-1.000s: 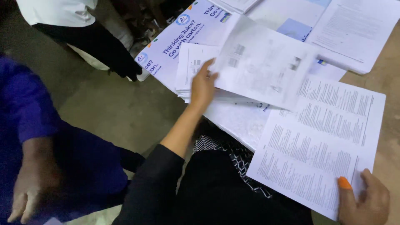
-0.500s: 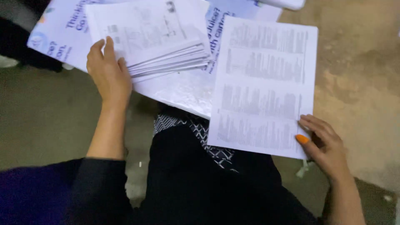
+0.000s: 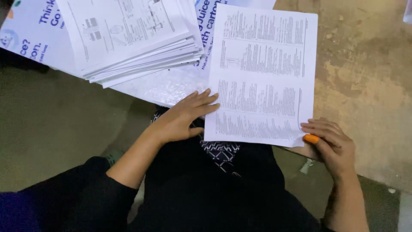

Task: Stacking and aligning printed paper sheets on a workbench in a print shop

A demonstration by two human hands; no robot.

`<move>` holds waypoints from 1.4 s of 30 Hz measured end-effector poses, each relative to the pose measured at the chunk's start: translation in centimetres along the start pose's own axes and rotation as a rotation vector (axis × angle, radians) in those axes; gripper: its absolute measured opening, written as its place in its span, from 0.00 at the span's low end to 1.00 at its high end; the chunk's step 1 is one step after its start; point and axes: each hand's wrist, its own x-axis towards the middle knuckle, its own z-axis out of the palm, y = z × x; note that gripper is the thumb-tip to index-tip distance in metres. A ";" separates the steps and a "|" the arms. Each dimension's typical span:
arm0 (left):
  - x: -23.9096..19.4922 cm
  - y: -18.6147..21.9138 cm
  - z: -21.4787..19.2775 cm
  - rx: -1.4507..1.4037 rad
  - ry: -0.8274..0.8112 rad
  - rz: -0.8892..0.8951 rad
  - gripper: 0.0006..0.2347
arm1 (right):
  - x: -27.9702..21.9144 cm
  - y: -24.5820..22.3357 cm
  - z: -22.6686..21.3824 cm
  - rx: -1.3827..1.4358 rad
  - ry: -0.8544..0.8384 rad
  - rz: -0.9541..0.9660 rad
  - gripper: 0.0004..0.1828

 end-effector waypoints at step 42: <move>6.1 1.0 2.5 0.039 0.655 -0.470 0.28 | 5.5 -0.8 3.3 0.036 0.294 0.381 0.45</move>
